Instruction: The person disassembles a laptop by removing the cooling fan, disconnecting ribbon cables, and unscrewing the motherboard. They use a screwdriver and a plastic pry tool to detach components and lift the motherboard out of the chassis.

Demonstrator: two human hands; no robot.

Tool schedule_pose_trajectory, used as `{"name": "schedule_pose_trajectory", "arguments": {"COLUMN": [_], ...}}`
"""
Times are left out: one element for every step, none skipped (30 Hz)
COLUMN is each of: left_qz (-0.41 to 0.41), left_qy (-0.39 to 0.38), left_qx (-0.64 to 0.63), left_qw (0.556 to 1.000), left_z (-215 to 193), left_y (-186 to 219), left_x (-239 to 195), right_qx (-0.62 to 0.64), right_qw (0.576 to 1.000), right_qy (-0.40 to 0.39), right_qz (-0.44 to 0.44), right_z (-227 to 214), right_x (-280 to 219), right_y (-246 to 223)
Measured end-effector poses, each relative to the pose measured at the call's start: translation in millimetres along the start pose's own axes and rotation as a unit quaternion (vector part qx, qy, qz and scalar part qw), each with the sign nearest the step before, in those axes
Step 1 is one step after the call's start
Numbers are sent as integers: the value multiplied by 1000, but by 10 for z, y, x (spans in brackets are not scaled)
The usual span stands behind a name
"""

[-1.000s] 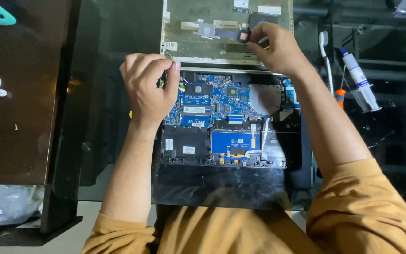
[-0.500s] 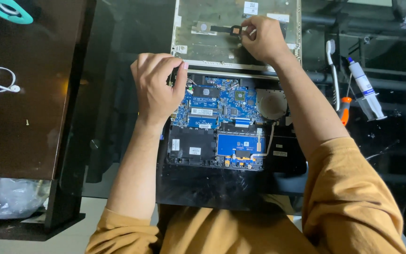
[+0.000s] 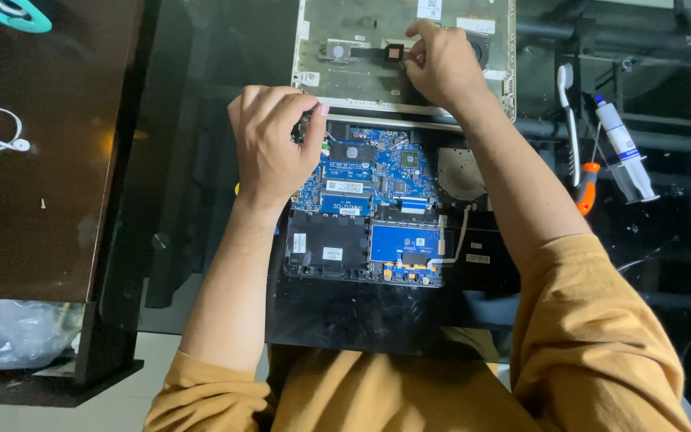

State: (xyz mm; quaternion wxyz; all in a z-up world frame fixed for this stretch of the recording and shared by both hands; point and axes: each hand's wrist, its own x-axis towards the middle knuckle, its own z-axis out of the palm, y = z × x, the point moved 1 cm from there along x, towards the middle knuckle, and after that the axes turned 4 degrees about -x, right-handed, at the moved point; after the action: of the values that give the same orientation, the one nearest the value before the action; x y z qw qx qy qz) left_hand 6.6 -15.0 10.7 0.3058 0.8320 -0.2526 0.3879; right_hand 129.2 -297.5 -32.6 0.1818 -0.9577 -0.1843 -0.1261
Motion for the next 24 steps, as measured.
{"name": "schedule_pose_trajectory", "arguments": {"left_qz": [0,-2,-4,-3,-3,-5,-6,-8,-10,-12,-11,-10,-12,-13,-14,-15,-16,-19,-21,-32,-44,-42,-62,-82], "left_qy": [-1,-4,-7,-7,-9,-12,-14,-14,-15,-17,-24,-29,-29,-37,-45,-46,-55,-66,-69,-83,-98,-99,-129,-160], "left_qx": [0,1,2,2,3,3,3,-1,-5,-6,-4,-2,-1,-4,-6,-7,-4,-2,-4,10,24,22,10,-1], "left_qw": [1000,1000,1000,1000,1000,1000,1000,1000,1000,1000,1000,1000,1000,999,999,999,998,998,997,996,994,994,990,984], "left_z": [-7,-10,-13,-8,-2,1,6,13,23,8,-5,-11,-24,-34,-42,-37,-28,-23,-36,-44,-52,-73,-90,-119], "left_y": [5,9,14,4,-7,-12,-12,-19,-29,-19,-10,-7,9,32,57,53,50,55,46,29,17,2,-15,-32], "left_x": [-3,-2,0,-2,-4,-19,-29,-30,-30,-27,-22,-6,4,7,9,6,2,-12,-14,-5,7,12,17,15], "right_qx": [0,-6,-13,-13,-13,-13,-13,-33,-54,-53,13,77,77,74,71,71,73,75,76,86,96,95,94,93], "right_qw": [1000,1000,1000,1000,1000,999,999,996,990,990,990,986,986,989,992,992,993,995,995,996,995,995,995,995], "right_qy": [0,-1,-1,-1,5,9,7,44,80,78,76,74,73,65,56,56,43,29,26,-5,-36,-35,-34,-33], "right_qz": [1,3,5,5,-16,-37,-36,-69,-103,-102,-116,-132,-132,-111,-90,-89,-78,-65,-62,-33,-3,0,14,28], "right_z": [-13,-31,-49,-72,-94,-109,-132,-161,-188,-337,-489,-649,-712,-772,-834,-868,-900,-933,-953,-970,-992,-948,-906,-860], "right_x": [-14,-25,-35,-55,-75,-110,-159,-195,-230,-334,-435,-512,-622,-753,-885,-968,-1051,-1151,-1212,-1267,-1325,-1355,-1386,-1422], "right_y": [-26,-49,-72,-70,-72,-78,-52,-33,-11,-151,-292,-426,-470,-510,-549,-540,-528,-521,-534,-541,-548,-544,-540,-544]}}
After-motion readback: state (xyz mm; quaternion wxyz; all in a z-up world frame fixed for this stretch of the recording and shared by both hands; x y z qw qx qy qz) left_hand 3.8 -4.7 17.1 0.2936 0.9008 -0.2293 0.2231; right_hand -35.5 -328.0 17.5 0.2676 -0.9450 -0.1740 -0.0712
